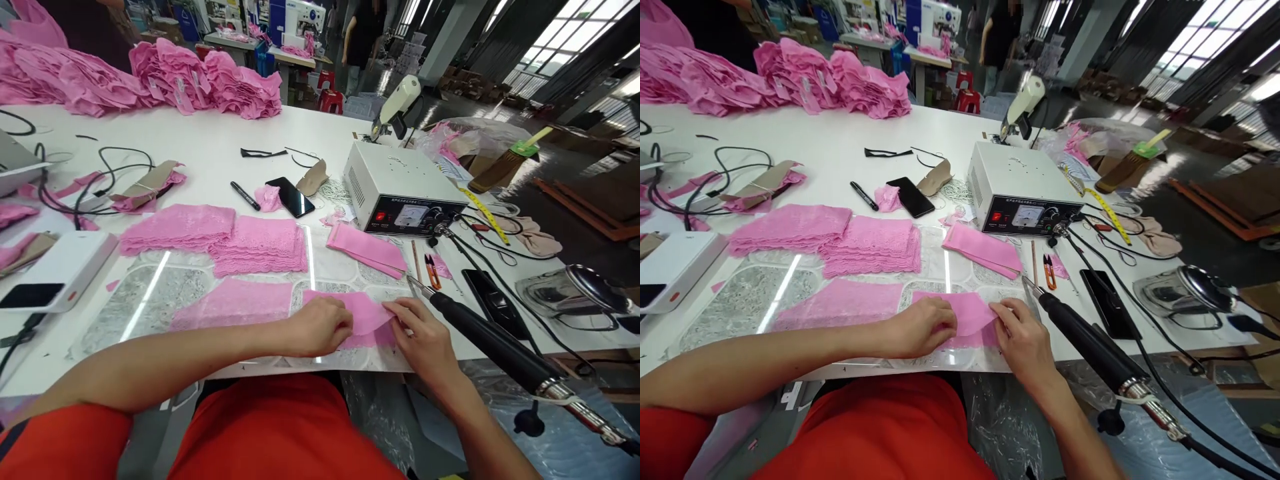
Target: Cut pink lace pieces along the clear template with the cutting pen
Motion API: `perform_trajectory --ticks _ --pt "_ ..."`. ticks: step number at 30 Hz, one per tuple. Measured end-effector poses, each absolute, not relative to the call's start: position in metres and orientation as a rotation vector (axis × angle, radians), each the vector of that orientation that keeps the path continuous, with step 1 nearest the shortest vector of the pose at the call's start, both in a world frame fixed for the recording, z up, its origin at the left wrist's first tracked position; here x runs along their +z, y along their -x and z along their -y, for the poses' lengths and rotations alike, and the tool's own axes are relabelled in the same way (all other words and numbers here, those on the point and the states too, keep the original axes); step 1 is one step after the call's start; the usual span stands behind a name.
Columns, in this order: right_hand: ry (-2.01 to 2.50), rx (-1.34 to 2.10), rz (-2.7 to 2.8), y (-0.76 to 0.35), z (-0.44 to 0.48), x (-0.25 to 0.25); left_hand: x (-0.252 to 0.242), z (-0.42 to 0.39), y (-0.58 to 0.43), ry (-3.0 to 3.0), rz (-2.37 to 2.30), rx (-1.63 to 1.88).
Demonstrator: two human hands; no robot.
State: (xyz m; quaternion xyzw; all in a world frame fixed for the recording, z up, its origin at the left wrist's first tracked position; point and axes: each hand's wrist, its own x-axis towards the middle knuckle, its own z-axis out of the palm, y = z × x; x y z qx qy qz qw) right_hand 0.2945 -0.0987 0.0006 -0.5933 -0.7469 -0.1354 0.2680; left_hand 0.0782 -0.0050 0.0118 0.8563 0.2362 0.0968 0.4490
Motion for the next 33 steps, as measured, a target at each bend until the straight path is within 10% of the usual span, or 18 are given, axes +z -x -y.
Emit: perform_trajectory --ticks 16,33 --pt "0.603 0.379 2.474 -0.085 -0.023 0.04 0.03 -0.03 0.081 -0.64 -0.989 0.544" --pt "1.759 0.595 2.342 -0.176 0.006 0.02 0.019 -0.008 0.106 -1.632 -1.321 0.499"
